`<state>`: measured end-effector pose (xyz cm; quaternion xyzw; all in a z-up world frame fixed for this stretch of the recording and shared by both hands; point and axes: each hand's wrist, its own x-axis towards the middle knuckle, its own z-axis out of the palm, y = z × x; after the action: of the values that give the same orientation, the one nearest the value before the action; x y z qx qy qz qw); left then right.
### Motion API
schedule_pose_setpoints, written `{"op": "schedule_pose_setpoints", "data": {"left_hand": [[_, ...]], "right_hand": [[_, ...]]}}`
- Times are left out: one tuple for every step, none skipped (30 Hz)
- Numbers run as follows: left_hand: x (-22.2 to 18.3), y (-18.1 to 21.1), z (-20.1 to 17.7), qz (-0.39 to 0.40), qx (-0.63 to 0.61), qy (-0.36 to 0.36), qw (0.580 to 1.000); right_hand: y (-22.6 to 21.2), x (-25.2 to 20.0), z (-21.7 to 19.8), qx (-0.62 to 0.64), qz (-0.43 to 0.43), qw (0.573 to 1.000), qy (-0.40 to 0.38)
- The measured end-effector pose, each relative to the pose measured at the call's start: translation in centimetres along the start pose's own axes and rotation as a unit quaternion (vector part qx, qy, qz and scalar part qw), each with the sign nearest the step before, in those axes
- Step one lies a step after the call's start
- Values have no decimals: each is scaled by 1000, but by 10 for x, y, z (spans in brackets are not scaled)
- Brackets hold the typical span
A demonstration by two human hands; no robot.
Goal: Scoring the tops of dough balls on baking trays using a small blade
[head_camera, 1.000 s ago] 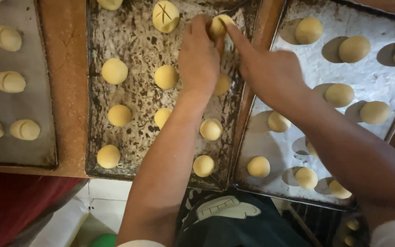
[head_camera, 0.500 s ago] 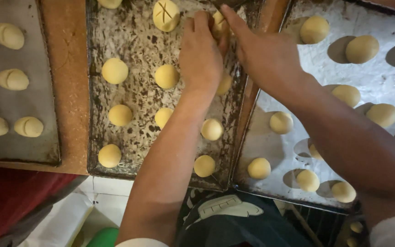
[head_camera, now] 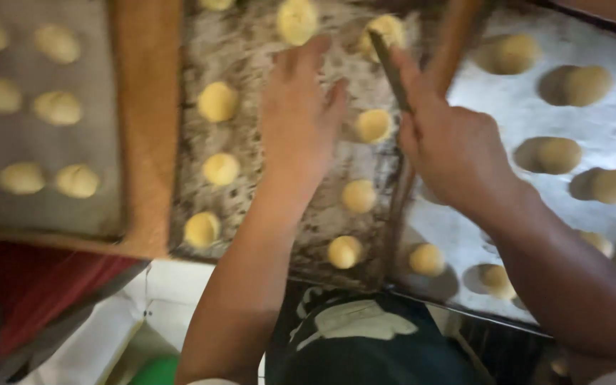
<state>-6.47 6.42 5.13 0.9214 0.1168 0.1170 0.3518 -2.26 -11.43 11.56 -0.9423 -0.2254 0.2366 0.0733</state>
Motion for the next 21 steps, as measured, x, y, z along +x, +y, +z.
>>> {"op": "schedule_pose_setpoints", "data": {"left_hand": [[-10, -6, -31, 32, 43, 42, 998], [-20, -26, -49, 26, 49, 48, 997], [-29, -44, -65, -42, 58, 43, 996], [-39, -62, -80, -111, 66, 38, 991], [-40, -79, -78, -113, 64, 46, 990], [-41, -97, -75, -185, 25, 9, 982], [-44, -115, -70, -256, -18, -35, 966], [-46, -123, -66, -260, -24, -30, 965], [-47, -132, -62, -202, -16, 7, 979], [-48, -140, -58, -143, -8, 43, 989], [-48, -138, -62, -147, -13, 45, 988], [-48, -135, -66, -151, -18, 31, 988], [-46, -133, -70, -151, -22, 18, 988], [-45, -132, -74, -154, -26, 21, 988], [-45, -131, -78, -157, -41, 4, 987], [-44, -129, -81, -161, -57, -14, 985], [-45, -132, -78, -159, -60, -15, 985], [-44, -135, -74, -157, -47, -1, 986], [-43, -137, -70, -154, -34, 14, 987], [-40, -133, -76, -152, -36, 13, 988], [-38, -130, -81, -157, -51, 7, 986]], "right_hand": [[-17, 0, 3, -15, 9, 1000, -25], [-48, 2, -4, -16, -2, 1000, -25], [-77, 3, -12, 7, 22, 994, -108], [-107, 3, -20, 29, 46, 980, -190], [-112, 7, -3, 22, 41, 981, -186], [-117, 12, 14, -10, -44, 990, -135], [-121, 16, 32, -42, -127, 987, -89], [-128, 19, 39, -50, -130, 986, -91], [-135, 23, 47, -67, -153, 984, -64], [-141, 27, 54, -84, -176, 980, -38], [-147, 29, 57, -90, -177, 979, -42], [-152, 31, 59, -100, -166, 980, -38], [-157, 33, 60, -110, -155, 981, -32], [-163, 36, 61, -115, -157, 980, -32], [-168, 37, 62, -119, -168, 978, -23], [-172, 38, 62, -123, -179, 976, -13], [-177, 39, 62, -125, -176, 976, -13], [-181, 41, 61, -120, -177, 977, -4], [-185, 43, 60, -114, -178, 977, 5], [-190, 35, 49, -116, -176, 978, 6], [-195, 28, 38, -120, -115, 984, -65]]}}
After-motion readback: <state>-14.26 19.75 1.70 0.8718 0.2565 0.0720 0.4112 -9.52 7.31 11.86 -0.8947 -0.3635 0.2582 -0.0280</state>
